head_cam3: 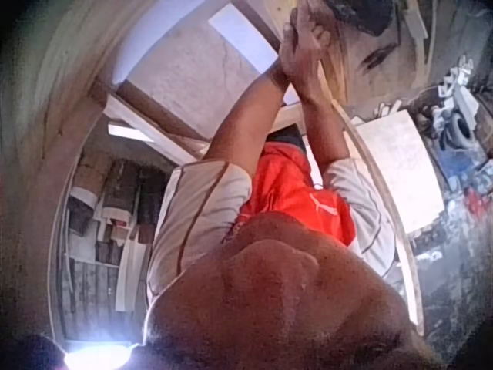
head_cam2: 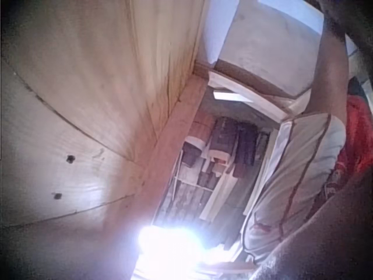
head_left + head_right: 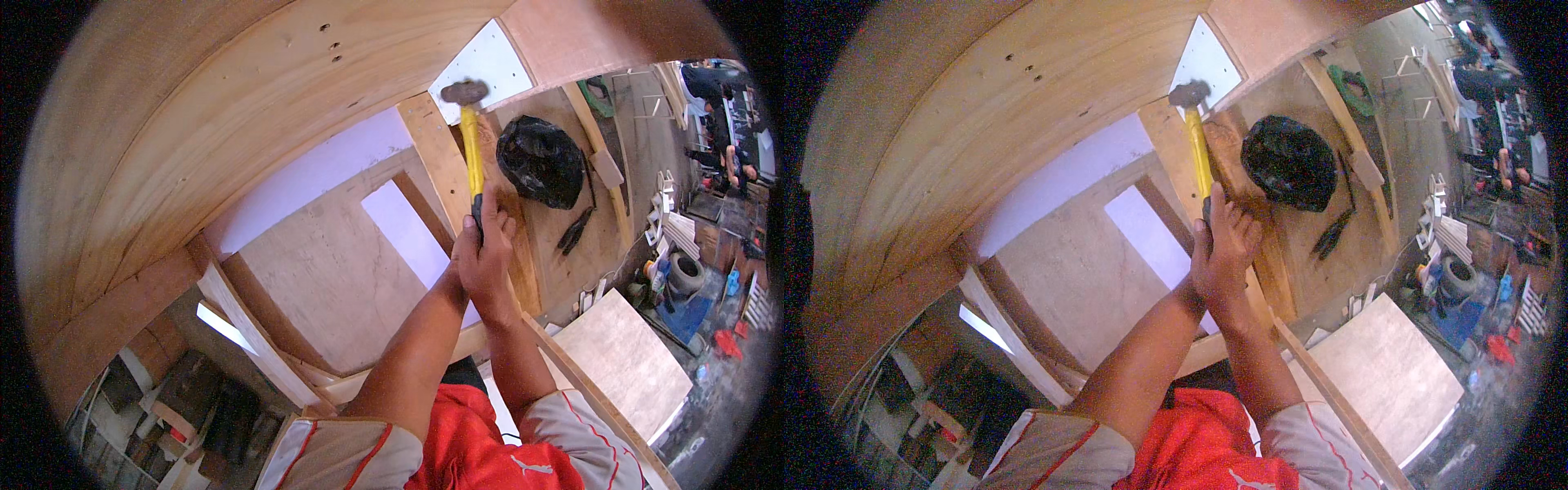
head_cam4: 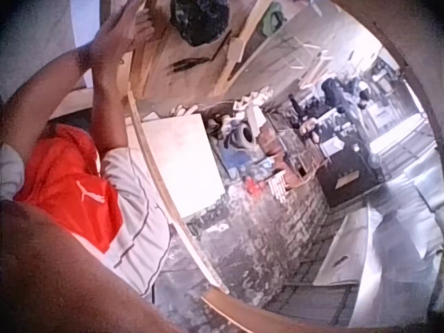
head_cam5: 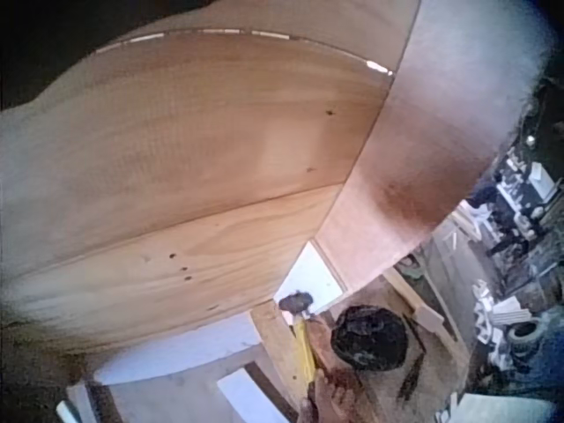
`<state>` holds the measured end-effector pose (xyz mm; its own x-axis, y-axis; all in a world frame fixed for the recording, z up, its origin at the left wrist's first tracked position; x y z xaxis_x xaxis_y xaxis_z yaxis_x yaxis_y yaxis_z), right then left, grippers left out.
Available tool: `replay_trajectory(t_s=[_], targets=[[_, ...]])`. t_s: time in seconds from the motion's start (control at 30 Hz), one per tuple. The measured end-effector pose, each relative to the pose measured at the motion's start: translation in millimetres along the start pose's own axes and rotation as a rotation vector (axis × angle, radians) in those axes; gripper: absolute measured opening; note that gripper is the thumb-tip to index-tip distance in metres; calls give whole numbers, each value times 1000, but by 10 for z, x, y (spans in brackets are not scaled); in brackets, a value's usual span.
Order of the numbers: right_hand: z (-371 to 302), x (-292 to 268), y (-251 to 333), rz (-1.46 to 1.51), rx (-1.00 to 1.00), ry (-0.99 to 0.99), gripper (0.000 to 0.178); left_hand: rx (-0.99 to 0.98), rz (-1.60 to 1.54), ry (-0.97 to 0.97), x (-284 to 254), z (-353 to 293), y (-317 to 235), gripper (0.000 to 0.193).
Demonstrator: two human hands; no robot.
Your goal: The person aligns wooden pieces onto a wooden frame, retrieves nails from a bag, and hammers them into the wood with a hammer before positioning additional wooden pieces.
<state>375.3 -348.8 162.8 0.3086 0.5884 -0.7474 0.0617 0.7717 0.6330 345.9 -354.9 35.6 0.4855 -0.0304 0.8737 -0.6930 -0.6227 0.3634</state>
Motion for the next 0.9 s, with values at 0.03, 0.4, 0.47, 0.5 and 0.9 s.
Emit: replay_trajectory(t_s=[0.03, 0.4, 0.47, 0.5, 0.9], targets=[[0, 23, 4, 55, 3, -44, 62, 3, 21, -5, 11, 19, 14, 78], [7, -47, 17, 153, 1, -153, 65, -19, 60, -31, 15, 32, 19, 71], [38, 109, -36, -457, -19, 179, 67, -20, 59, -30, 8, 56, 34, 69], [47, 54, 8, -480, 41, 245, 65, -25, 64, -36, -3, 24, 68, 69], [-38, -53, -18, -166, -110, -14, 57, -37, 116, -62, -30, 29, 46, 60]])
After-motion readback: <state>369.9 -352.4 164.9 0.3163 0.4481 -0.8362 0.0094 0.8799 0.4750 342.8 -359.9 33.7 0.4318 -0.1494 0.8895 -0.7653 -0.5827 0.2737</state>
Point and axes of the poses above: each hand's wrist, its own z-axis towards the middle knuckle, its own x-axis out of the palm, y = z × x, the point moved 1 cm from there along z, towards the middle knuckle, and after that the axes turned 10 degrees about -x, right-handed, at the moved point
